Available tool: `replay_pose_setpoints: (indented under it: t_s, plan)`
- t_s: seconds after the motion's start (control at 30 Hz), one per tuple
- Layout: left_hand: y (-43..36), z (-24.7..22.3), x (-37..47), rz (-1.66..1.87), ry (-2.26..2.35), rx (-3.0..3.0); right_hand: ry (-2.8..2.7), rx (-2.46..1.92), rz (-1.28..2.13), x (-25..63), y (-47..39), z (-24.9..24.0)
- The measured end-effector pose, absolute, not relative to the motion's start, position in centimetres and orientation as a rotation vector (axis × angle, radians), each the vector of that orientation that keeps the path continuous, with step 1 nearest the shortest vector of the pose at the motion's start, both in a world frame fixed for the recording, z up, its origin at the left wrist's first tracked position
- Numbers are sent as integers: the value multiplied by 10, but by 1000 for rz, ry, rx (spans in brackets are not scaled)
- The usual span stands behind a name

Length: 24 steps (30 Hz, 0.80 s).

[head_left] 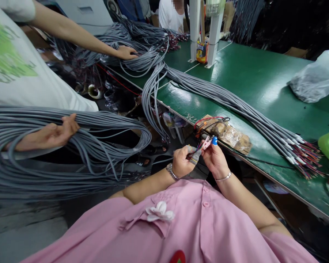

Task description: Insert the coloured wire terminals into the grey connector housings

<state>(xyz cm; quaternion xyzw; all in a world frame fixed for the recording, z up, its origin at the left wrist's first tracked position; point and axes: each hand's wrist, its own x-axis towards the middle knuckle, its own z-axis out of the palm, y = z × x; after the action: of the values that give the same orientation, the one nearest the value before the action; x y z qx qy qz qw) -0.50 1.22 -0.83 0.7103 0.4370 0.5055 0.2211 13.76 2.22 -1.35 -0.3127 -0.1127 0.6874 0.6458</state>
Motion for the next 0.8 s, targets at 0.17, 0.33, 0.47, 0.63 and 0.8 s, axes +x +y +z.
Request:
replay_pose_setpoints:
  t_s: [0.17, 0.33, 0.47, 0.63, 0.8]
  plan:
    - [10, -8, -6, 1394, 1191, 1860, -251, -679, 1616, 138, 20, -13]
    - [5, -2, -7, 1345, 1198, 1657, -289, -693, 1633, 140, 19, -10]
    - [2, 6, -4, 1309, 1113, 1435, -351, -716, 1614, 144, 19, -9]
    - [1, 11, 5, 1231, 1020, 1152, -374, -707, 1613, 147, 21, -14]
    - [4, 7, 10, 1232, 1039, 1184, -319, -648, 1687, 146, 25, -16]
